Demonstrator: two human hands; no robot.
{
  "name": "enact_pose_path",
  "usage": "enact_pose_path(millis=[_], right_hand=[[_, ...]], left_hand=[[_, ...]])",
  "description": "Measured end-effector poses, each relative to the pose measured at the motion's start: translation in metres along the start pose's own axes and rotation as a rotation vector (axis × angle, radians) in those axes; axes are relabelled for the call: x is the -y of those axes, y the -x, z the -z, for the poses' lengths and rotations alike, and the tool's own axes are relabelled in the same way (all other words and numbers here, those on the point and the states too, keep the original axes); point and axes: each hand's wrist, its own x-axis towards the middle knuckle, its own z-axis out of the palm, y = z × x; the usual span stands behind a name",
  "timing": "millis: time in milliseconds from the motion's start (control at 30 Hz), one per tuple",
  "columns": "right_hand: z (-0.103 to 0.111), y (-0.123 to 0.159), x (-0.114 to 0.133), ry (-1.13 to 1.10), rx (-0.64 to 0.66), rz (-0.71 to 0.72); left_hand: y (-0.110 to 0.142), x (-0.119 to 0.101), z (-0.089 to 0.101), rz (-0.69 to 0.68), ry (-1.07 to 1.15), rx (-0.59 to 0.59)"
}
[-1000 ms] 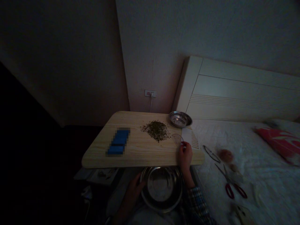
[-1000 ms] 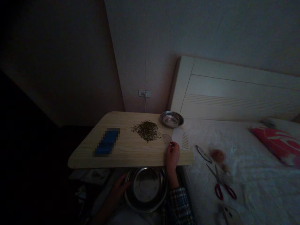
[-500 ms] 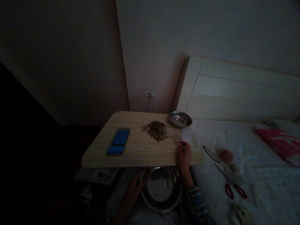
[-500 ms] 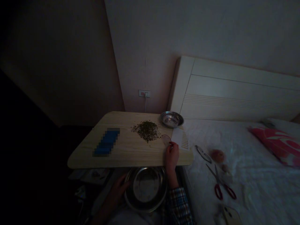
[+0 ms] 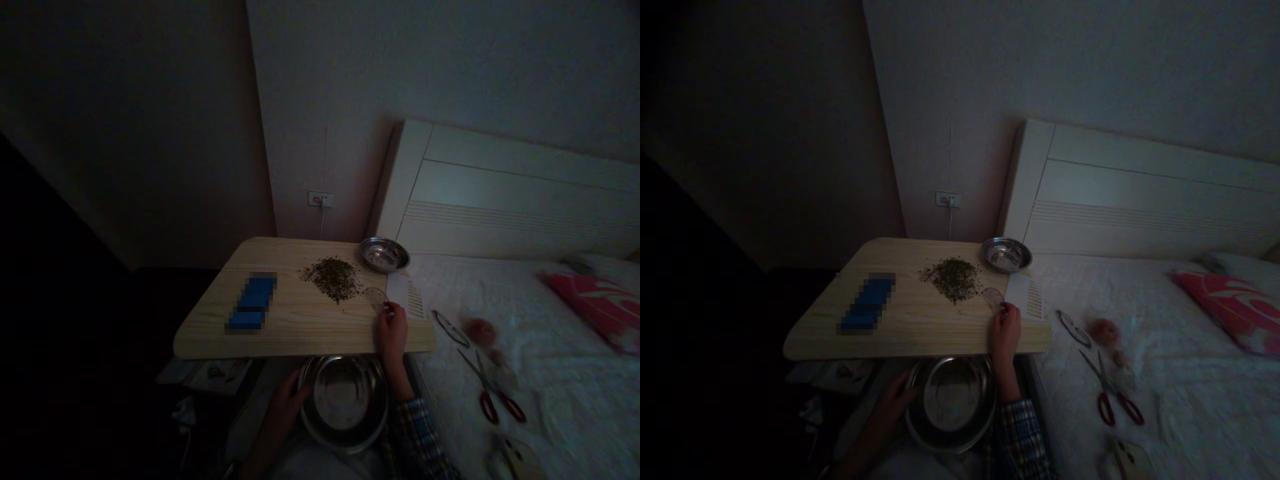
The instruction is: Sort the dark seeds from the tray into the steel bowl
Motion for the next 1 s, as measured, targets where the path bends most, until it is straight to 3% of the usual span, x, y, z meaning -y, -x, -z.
enact_pose_path(millis=[433, 700, 1000], right_hand=[[0.002, 0.000, 0.001, 0.052, 0.006, 0.019], [0.004, -0.001, 0.003, 0.048, 0.015, 0.004], [0.004, 0.000, 0.007, 0.084, 0.079, -0.058]], left_hand=[[-0.001, -0.004, 0.001, 0.036, -0.011, 0.003], [0.009, -0.023, 0.000, 0.069, -0.023, -0.051], [0.008, -0.028, 0.002, 0.100, -0.018, -0.019]])
